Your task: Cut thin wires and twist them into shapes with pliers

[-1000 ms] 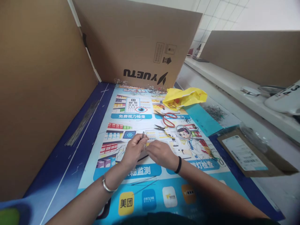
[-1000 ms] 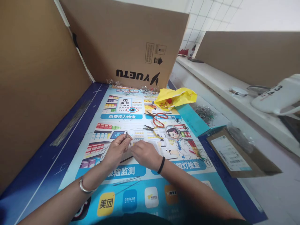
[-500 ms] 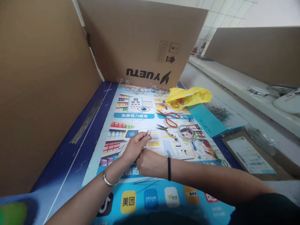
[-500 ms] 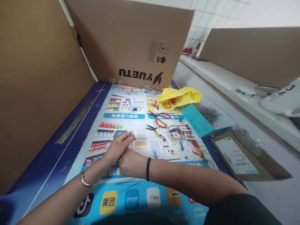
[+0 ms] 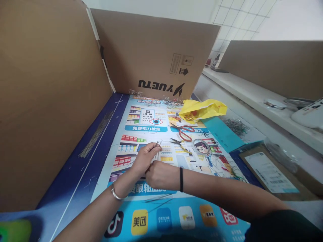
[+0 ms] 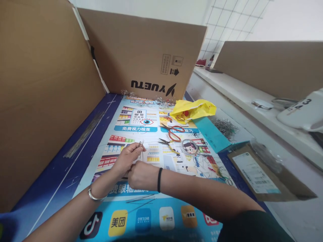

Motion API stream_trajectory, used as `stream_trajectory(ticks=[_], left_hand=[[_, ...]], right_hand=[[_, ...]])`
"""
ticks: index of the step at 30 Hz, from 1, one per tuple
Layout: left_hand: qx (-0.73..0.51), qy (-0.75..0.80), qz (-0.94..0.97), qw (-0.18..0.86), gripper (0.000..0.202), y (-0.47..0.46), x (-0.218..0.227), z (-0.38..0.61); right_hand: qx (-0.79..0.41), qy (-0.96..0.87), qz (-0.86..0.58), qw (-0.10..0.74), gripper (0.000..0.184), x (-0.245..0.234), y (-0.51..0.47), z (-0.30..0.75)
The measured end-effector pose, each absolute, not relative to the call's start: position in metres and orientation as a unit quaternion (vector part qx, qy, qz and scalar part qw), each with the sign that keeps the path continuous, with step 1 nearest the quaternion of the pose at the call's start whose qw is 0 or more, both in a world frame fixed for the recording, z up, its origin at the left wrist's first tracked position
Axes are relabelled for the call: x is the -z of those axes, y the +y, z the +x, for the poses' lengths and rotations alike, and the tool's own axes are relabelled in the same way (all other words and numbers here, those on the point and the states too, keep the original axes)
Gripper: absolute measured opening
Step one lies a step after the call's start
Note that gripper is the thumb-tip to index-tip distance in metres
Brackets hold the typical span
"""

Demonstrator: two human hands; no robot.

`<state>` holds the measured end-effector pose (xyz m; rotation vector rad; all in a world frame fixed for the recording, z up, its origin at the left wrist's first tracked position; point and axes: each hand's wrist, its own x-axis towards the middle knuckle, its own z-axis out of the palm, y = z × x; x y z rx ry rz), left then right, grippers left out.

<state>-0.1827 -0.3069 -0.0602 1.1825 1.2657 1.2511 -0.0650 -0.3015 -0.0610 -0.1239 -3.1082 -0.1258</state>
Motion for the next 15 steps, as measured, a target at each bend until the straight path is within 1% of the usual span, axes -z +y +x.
stream_trajectory(ticks=[1, 3, 4, 6, 8, 9, 11, 15], left_hand=[[-0.519, 0.519, 0.481, 0.479, 0.016, -0.306, 0.061, -0.183], [-0.532, 0.511, 0.485, 0.470, 0.018, -0.306, 0.061, -0.184], [-0.537, 0.505, 0.491, 0.464, 0.019, -0.306, 0.061, -0.184], [-0.549, 0.494, 0.496, 0.456, 0.021, -0.308, 0.062, -0.181], [-0.559, 0.484, 0.485, 0.467, 0.020, -0.311, 0.065, -0.176], [-0.560, 0.480, 0.477, 0.478, 0.020, -0.313, 0.066, -0.172], [-0.557, 0.471, 0.465, 0.501, 0.019, -0.317, 0.071, -0.165], [-0.553, 0.466, 0.462, 0.514, 0.017, -0.323, 0.081, -0.153]], right_hand=[[0.044, -0.999, -0.025, 0.018, 0.019, 0.056, -0.300, -0.058], [0.043, -0.996, -0.033, 0.064, 0.018, 0.049, -0.298, -0.043], [0.017, -0.993, -0.064, 0.099, 0.016, 0.049, -0.296, -0.035], [-0.060, -0.965, -0.175, 0.185, 0.012, 0.053, -0.293, -0.021], [-0.131, -0.913, -0.273, 0.275, 0.012, 0.063, -0.290, -0.013], [-0.155, -0.885, -0.314, 0.306, 0.011, 0.068, -0.288, -0.011], [-0.184, -0.844, -0.368, 0.343, 0.012, 0.078, -0.286, -0.011], [-0.179, -0.825, -0.397, 0.361, 0.011, 0.089, -0.286, -0.017]])
